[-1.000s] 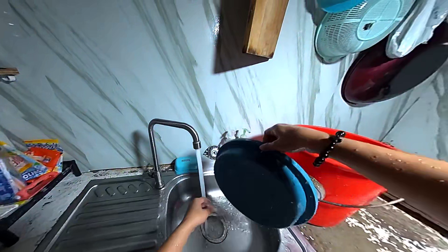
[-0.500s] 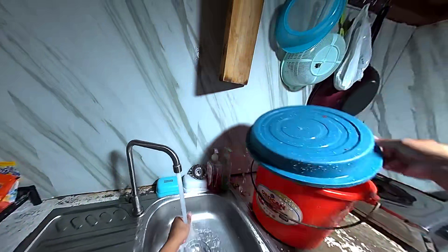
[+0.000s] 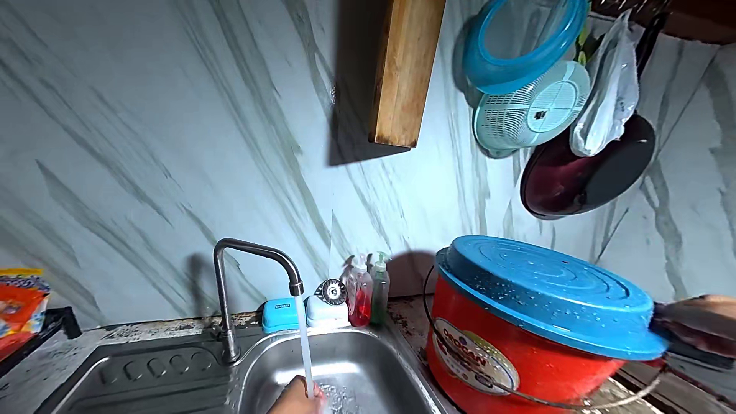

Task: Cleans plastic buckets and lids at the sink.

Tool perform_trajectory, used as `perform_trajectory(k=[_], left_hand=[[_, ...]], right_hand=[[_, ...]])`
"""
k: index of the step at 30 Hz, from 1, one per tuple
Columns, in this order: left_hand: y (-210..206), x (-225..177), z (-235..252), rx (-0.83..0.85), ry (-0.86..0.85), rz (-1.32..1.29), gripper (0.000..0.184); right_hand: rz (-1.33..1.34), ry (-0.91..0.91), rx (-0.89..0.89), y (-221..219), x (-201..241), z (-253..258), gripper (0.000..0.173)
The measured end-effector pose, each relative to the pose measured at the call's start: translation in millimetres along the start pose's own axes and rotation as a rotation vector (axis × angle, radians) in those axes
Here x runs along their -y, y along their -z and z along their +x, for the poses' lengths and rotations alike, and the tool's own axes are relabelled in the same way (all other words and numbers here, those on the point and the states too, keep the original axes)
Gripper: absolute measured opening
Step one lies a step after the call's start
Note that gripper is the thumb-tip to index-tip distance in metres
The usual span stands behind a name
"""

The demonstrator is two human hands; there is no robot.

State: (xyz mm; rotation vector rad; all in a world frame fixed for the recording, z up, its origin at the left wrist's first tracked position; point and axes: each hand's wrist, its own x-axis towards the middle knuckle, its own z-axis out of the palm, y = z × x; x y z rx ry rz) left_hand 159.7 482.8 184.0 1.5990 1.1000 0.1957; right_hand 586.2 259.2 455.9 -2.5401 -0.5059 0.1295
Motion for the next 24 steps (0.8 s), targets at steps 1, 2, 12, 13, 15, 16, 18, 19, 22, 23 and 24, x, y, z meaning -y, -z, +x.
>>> perform_trajectory(k=[1, 2, 12, 13, 15, 16, 18, 19, 22, 23, 24], left_hand=[[2.2, -1.9, -3.0, 0.007, -0.043, -0.018, 0.023], [5.0, -6.3, -6.1, 0.012, -0.076, -0.04, 0.02], [38.9, -69.3, -37.1, -0.028, -0.089, -0.082, 0.036], [46.4, -67.3, -42.6, -0.035, -0.078, -0.058, 0.038], [66.5, -54.4, -51.3, -0.071, -0.029, -0.019, 0.048], [78.4, -45.8, -55.3, -0.112, 0.011, -0.019, 0.052], [102.9, -25.0, -62.0, -0.246, 0.087, -0.008, 0.051], [116.0, -14.7, -64.9, -0.317, 0.119, 0.015, 0.047], [153.9, 11.9, -69.3, -0.499, 0.182, 0.125, 0.042], [161.3, 16.1, -69.8, -0.528, 0.196, 0.151, 0.044], [163.7, 17.2, -69.9, -0.535, 0.194, 0.162, 0.044]], right_hand=[[-0.073, 0.031, -0.073, -1.0, 15.6, -19.1, 0.019], [-0.067, 0.078, -0.123, -3.2, 31.1, -30.9, 0.021], [-0.154, 1.121, -0.053, -113.9, 129.9, -104.6, 0.024], [-0.22, 1.133, 0.105, -146.2, 138.1, -125.6, 0.026], [-0.413, 1.09, 0.541, -206.7, 154.8, -160.4, 0.039], [-0.444, 1.073, 0.738, -238.6, 159.9, -169.7, 0.043], [-0.386, 0.993, 1.05, -296.6, 164.1, -181.6, 0.041], [-0.31, 0.914, 1.181, -318.2, 164.9, -187.4, 0.037], [-0.026, 0.735, 1.417, -349.6, 173.0, -205.5, 0.031], [0.023, 0.733, 1.434, -351.2, 178.4, -211.4, 0.028], [0.054, 0.739, 1.441, -348.7, 184.6, -216.4, 0.025]])
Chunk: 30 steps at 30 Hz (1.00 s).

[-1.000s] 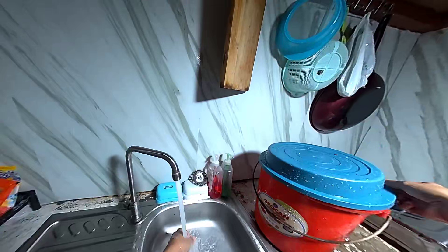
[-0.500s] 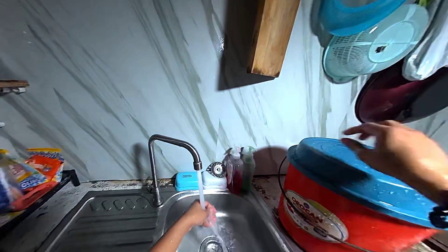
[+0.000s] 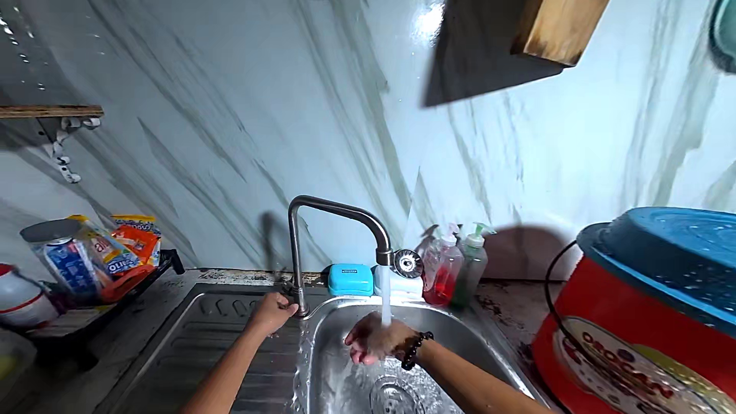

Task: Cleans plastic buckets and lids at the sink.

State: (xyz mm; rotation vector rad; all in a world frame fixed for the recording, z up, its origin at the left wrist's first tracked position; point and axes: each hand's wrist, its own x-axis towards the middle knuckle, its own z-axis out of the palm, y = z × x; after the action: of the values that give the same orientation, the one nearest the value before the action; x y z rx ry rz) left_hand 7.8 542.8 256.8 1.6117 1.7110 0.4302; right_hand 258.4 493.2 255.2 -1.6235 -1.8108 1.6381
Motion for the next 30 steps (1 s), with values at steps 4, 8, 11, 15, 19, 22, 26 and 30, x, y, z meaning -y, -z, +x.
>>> perform_trajectory(k=[4, 8, 11, 15, 19, 22, 26, 30], left_hand=[[-32.2, -11.7, -7.2, 0.191, -0.188, 0.009, 0.04], [-90.8, -45.0, -31.3, 0.504, -0.188, -0.115, 0.042], [-121.0, -65.5, -49.8, 0.613, -0.176, -0.289, 0.043], [-122.5, -89.1, -67.5, 0.625, -0.21, -0.161, 0.038], [-144.6, -80.2, -41.2, 0.765, -0.467, 0.044, 0.058], [-157.1, -124.5, -40.7, 0.701, -0.5, -0.23, 0.046], [-169.0, -222.2, -24.4, 0.443, -0.236, -0.872, 0.05], [-165.4, -291.2, -3.2, 0.391, 0.011, -1.332, 0.061]], right_hand=[[0.102, 0.065, -0.16, 0.0, 32.5, -9.0, 0.022], [0.273, 0.105, -0.231, 7.7, 43.6, -18.5, 0.028], [0.193, 0.06, -0.235, 13.4, 41.9, -24.5, 0.045], [-0.374, 0.05, -0.087, 27.3, 17.3, -34.8, 0.048], [-0.854, 0.05, -0.084, 86.2, 25.7, -63.9, 0.029], [-0.791, 0.055, -0.648, 151.3, 37.2, -80.5, 0.025], [-0.745, 0.035, -0.965, 214.3, 30.1, -69.6, 0.021], [-0.751, -0.133, -0.852, 221.8, 29.1, -60.6, 0.019]])
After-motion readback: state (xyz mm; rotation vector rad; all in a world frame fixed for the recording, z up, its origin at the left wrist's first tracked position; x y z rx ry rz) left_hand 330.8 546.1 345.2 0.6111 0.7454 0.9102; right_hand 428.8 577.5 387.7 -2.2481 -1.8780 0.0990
